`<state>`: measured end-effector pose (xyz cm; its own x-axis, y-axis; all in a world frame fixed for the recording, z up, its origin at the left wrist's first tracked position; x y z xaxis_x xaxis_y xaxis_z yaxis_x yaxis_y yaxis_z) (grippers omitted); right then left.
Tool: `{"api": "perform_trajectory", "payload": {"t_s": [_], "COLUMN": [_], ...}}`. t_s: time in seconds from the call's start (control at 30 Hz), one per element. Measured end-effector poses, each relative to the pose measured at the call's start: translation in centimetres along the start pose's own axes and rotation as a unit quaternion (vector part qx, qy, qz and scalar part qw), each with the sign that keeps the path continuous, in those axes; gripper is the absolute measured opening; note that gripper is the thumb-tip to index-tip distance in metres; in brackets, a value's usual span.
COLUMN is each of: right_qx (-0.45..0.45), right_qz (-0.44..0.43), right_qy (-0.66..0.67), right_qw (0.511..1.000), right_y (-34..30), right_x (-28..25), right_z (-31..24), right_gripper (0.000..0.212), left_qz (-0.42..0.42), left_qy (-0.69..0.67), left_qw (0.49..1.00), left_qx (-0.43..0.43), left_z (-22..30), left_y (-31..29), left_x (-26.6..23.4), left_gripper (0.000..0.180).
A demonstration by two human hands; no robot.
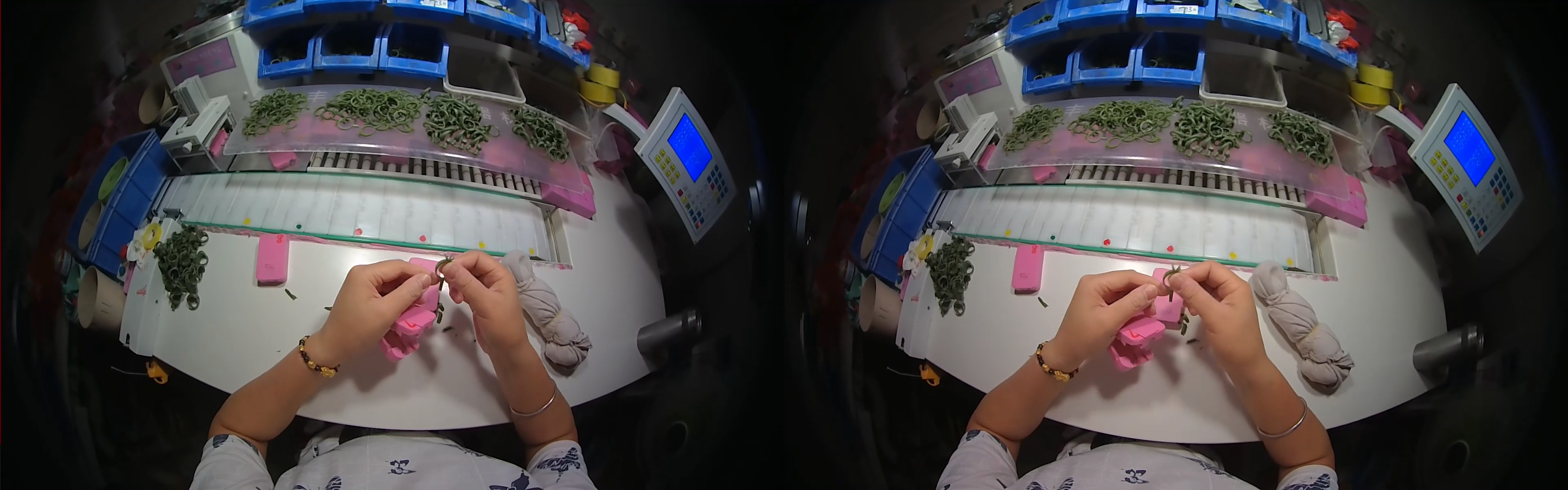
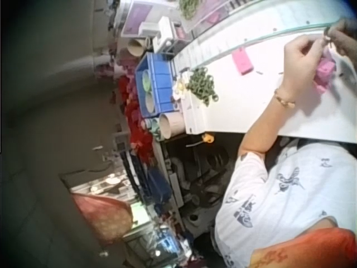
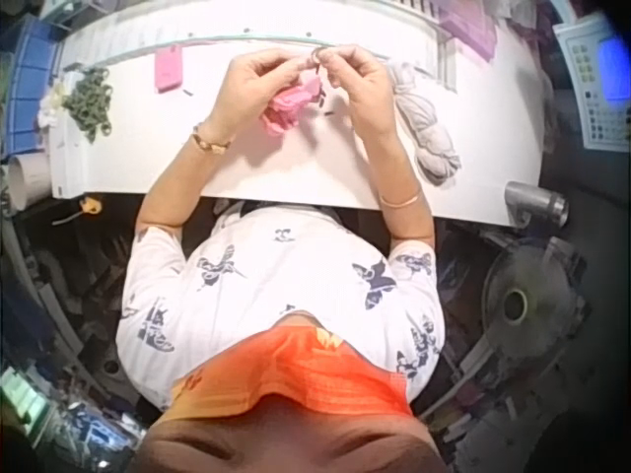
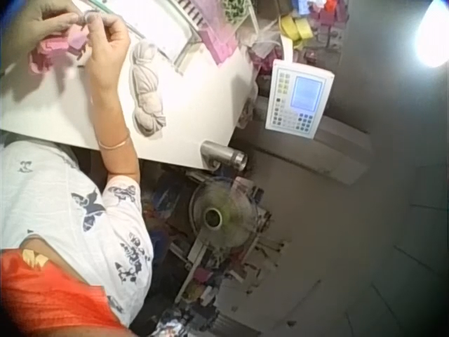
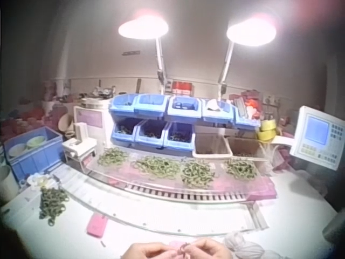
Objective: The person assembles small keychains by opening pink plastic cases, inserting a yellow core and a green coiled ring, then closing the cases. Completed units are placed on a conveyor belt that transports them away. The person repeats this process for multiple units throughout the clip.
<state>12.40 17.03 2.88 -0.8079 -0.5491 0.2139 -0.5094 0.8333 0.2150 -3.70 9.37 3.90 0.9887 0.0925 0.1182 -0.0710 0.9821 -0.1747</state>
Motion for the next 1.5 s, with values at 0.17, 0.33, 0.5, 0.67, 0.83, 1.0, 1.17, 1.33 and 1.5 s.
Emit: {"api": "perform_trajectory", "payload": {"t_s": [0.17,0.33,0.5,0.67,0.83,1.0,1.17,1.33,1.5], "right_qx": [0.029,0.043,0.043,0.026,-0.017,-0.026,-0.007,0.077,0.093], "right_qz": [0.03,0.032,-0.01,-0.076,-0.191,-0.108,-0.047,-0.039,0.019], "right_qy": [0.092,0.14,0.064,0.037,0.077,0.045,0.054,0.137,0.114], "right_qw": [0.995,0.989,0.997,0.996,0.978,0.993,0.997,0.987,0.989], "right_y": [-0.1,-0.4,-0.3,-0.3,0.0,0.4,0.6,0.2,0.5], "right_x": [-0.3,0.3,0.9,0.4,0.3,-0.4,-1.3,-1.1,-0.7], "right_z": [1.0,1.4,0.4,0.2,-0.9,-0.8,-0.8,0.2,-0.2], "right_gripper": [0.012,0.011,0.009,0.008,0.006,0.006,0.007,0.007,0.034], "left_qz": [-0.058,-0.07,-0.051,-0.098,-0.199,-0.152,-0.088,-0.121,-0.035], "left_qy": [-0.049,-0.082,-0.077,-0.146,-0.223,-0.041,-0.077,-0.075,0.088], "left_qw": [0.996,0.993,0.995,0.979,0.922,0.98,0.991,0.988,0.995], "left_qx": [-0.051,-0.05,-0.026,-0.107,-0.247,-0.12,-0.068,-0.062,-0.009], "left_z": [-1.5,-1.5,-1.7,-1.8,-2.7,-2.8,-0.5,-0.2,2.1], "left_y": [0.3,0.3,0.3,0.3,0.4,0.4,0.6,1.5,5.0], "left_x": [0.8,0.9,0.9,0.7,0.6,1.0,0.7,0.4,-2.2], "left_gripper": [0.021,0.016,0.015,0.016,0.021,0.021,0.023,0.02,0.02]}}
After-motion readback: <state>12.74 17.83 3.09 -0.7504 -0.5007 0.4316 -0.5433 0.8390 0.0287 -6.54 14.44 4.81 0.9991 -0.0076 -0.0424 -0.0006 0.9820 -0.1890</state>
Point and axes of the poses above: each hand's wrist, its own y-axis towards the middle knuckle, its own x-axis out of the palm, z = x × y, the point moved 3 cm from there along y, towards the middle knuckle, and after that the axes turned 10 degrees about -x, right-handed, at the moved point
